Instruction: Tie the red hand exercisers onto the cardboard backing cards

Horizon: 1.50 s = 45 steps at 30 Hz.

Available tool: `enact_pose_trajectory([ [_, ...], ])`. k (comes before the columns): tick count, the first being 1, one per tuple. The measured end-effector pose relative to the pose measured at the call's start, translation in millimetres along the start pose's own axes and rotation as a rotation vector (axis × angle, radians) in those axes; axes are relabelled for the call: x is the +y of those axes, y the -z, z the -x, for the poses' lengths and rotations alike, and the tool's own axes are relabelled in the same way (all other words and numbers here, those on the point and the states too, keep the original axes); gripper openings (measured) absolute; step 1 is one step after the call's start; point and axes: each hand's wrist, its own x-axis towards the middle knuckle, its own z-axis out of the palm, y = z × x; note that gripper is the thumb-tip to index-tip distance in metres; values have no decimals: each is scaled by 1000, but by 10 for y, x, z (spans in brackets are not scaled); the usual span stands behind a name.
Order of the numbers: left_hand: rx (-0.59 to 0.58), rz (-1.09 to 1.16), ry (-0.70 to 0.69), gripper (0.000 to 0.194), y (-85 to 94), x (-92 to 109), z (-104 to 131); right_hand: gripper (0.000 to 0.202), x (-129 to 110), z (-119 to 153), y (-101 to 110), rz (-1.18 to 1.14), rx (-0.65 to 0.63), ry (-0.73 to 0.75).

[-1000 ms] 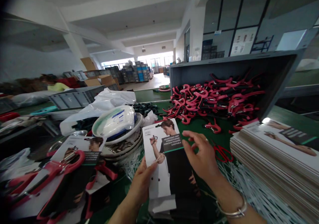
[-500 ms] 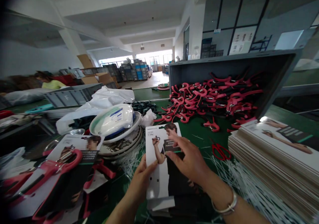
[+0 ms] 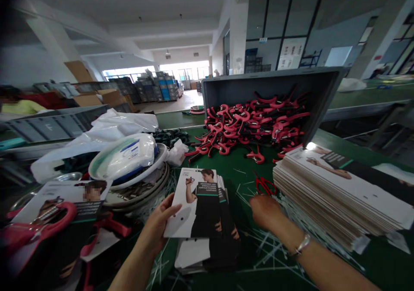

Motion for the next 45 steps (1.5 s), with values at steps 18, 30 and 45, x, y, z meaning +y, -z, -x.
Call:
enact_pose_trajectory([
  [18,-25,-341,-82,74,153,-157,-15,7,140,-165,-77,-327,47,-85],
  [30,-94,-349,15,85,60,-81,18,31,626,-109,126,-1076,51,-163],
  [45,-215,-157,89,86,44,-69,66,24,-224,184,628,-1283,-139,116],
])
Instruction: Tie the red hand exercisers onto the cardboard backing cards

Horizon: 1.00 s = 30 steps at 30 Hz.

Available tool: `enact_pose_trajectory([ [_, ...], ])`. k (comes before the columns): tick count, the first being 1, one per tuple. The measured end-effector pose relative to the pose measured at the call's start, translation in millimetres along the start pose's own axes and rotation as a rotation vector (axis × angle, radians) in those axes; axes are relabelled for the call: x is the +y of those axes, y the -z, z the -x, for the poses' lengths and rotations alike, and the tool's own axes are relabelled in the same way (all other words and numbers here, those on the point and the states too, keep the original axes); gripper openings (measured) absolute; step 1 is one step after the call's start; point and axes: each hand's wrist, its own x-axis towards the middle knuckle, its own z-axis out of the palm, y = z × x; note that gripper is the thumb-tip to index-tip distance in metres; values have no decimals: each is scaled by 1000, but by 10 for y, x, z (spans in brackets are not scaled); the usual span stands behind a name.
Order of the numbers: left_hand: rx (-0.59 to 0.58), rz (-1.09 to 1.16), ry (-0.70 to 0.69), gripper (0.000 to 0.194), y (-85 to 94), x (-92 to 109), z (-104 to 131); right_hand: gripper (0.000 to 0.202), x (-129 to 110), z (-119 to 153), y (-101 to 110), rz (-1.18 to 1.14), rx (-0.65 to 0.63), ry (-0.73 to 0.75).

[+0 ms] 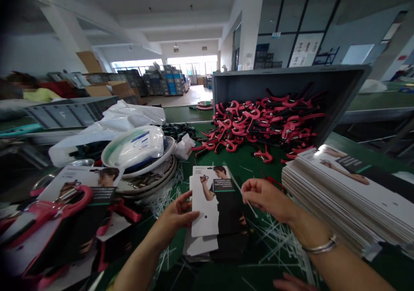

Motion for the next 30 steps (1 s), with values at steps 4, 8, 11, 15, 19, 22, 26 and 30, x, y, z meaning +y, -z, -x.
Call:
enact_pose_trajectory([
  [4,2,64,-19,73,-13,35,30,11,-163,125,-191,353,-231,76],
  [8,32,64,-36,59,-34,70,48,5,-281,188,-236,603,-141,137],
  [11,56,41,-70,54,-42,90,54,5,-363,202,-227,714,-71,187],
  [15,88,4,-122,50,-55,117,69,5,-476,228,-244,818,-54,215],
  [19,135,9,-145,48,-65,135,80,6,-574,266,-297,876,-73,201],
  [22,183,19,-163,49,-70,142,83,7,-605,271,-339,909,-58,226],
  [26,205,3,-189,49,-85,144,82,7,-618,245,-375,864,-80,233],
  [30,197,-32,-231,45,-100,128,70,6,-639,226,-371,800,-84,226],
])
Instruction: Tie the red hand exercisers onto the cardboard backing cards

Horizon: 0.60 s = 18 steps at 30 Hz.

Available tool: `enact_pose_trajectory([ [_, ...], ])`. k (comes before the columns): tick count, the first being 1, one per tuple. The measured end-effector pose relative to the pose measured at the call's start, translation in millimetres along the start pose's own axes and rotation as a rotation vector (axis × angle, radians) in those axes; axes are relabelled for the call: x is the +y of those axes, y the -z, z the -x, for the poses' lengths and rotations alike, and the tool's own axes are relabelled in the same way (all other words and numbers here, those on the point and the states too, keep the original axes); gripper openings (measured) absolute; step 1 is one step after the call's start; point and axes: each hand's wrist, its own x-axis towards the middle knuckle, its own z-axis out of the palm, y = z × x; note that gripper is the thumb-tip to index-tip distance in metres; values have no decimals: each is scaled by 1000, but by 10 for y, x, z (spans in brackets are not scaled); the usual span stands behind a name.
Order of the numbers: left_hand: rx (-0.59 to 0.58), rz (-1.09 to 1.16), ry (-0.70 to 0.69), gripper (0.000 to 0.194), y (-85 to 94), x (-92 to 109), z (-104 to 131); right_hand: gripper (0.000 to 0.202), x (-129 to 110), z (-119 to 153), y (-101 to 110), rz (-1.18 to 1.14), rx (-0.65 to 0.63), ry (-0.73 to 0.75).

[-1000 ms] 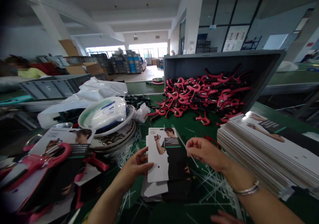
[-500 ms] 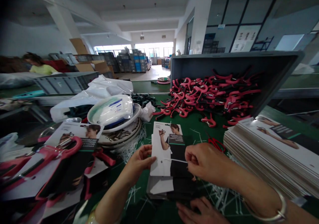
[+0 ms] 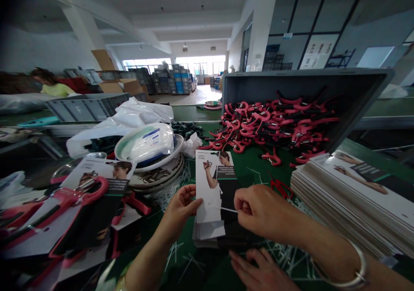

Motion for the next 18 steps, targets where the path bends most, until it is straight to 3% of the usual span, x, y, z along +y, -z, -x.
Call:
enact_pose_trajectory([
  [4,15,8,-38,41,-32,-19,16,7,64,-55,-114,-204,-13,-50],
  [7,11,69,6,40,-80,-25,53,19,169,-151,-357,-470,-45,-134],
  [10,-22,75,89,45,-120,-29,93,25,251,-262,-598,-610,-5,-130],
  [14,-42,3,121,58,-126,-46,104,20,254,-379,-678,-594,75,-55],
  [18,-72,182,94,50,-127,-117,35,19,224,-434,-584,-492,135,-12],
])
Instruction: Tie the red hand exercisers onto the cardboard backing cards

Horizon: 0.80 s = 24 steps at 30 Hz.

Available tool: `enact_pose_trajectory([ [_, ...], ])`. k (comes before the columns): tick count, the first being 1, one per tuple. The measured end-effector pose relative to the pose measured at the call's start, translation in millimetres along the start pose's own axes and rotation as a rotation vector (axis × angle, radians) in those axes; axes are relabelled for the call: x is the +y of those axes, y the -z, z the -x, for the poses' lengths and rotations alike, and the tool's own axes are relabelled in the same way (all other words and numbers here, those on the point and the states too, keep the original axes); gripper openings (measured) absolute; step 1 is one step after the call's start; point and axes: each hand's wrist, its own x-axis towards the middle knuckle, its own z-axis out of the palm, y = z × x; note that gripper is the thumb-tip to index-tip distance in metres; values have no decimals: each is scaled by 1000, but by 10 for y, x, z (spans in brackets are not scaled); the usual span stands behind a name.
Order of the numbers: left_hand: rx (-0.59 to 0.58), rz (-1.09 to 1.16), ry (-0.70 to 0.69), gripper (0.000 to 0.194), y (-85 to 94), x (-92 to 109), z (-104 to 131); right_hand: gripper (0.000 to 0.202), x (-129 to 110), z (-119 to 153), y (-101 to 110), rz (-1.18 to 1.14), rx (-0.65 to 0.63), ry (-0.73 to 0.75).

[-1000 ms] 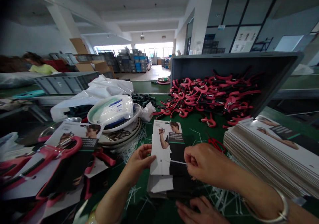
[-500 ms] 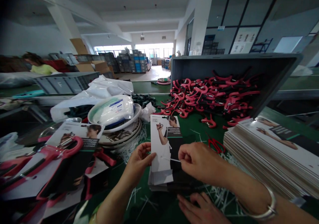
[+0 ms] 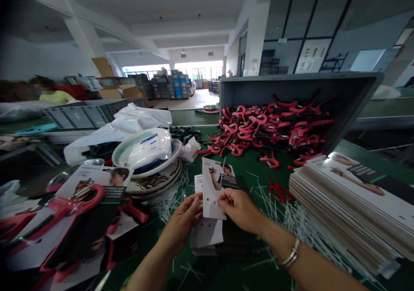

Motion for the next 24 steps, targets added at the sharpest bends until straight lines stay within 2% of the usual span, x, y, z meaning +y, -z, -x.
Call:
enact_pose_trajectory([
  [3,30,56,-15,47,-9,-56,-84,20,-28,20,28,206,30,81],
  [5,84,77,-11,50,-22,-68,-124,22,-30,73,7,388,99,168],
  [10,142,47,-33,42,-23,-38,-135,29,18,201,-176,750,252,325],
  [12,126,17,-41,40,-13,-37,-123,22,73,200,-256,817,326,333],
  [15,104,-7,-76,35,-14,-42,-112,15,185,165,-320,804,477,380],
  [19,51,-10,-131,34,-99,-28,-115,17,292,162,-310,664,688,563],
  [22,34,20,-219,32,-216,-25,-121,16,286,208,-285,586,736,644],
  [24,12,72,-242,33,-291,-42,-124,16,257,240,-263,530,755,628],
])
